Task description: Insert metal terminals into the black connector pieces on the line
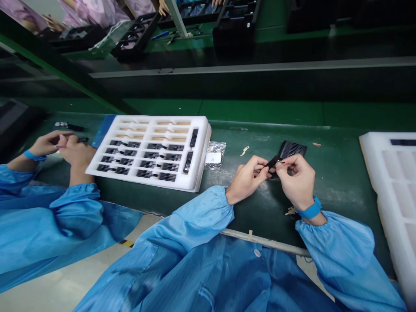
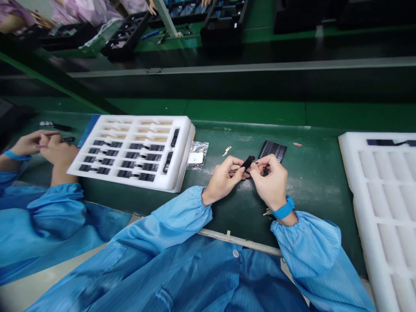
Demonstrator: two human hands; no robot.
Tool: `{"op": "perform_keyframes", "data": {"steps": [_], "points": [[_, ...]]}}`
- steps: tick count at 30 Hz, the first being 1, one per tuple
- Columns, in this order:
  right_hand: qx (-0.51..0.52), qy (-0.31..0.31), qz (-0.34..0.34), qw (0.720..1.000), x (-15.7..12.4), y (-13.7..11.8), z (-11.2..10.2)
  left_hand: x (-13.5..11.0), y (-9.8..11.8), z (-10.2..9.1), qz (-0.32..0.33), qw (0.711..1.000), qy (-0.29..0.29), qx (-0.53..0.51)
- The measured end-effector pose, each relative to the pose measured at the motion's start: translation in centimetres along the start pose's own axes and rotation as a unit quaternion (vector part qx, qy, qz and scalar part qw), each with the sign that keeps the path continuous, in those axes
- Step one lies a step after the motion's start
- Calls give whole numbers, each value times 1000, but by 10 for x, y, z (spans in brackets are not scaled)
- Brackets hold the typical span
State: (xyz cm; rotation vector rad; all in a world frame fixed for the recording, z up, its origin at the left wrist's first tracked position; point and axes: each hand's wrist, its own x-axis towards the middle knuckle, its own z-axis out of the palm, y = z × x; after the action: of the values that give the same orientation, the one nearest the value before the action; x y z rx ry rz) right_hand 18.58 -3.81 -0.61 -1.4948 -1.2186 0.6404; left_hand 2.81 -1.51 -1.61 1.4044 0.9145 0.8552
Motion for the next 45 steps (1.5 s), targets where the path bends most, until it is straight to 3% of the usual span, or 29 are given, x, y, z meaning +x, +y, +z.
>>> {"op": "perform_keyframes", "data": {"steps": [7,13,16,24,34,45], "points": [[40,-33,65,997,8,2,-4,2,3,-6,45,995,-30,86],[62,11,44,997,18,-2,-18,7,5,-4,-50,997,-29,-52],[79,-21,49,995,18,-6,-22,9,7,-4,-73,991,-27,-106],[115,-101,66,986,15,-8,-18,7,10,-4,-51,991,-33,-120],[97,-64,57,992,13,-8,-16,5,8,-3,-34,994,-45,-98],[122,-86,92,984,15,-6,-17,4,7,-4,-32,991,-47,-120]]}}
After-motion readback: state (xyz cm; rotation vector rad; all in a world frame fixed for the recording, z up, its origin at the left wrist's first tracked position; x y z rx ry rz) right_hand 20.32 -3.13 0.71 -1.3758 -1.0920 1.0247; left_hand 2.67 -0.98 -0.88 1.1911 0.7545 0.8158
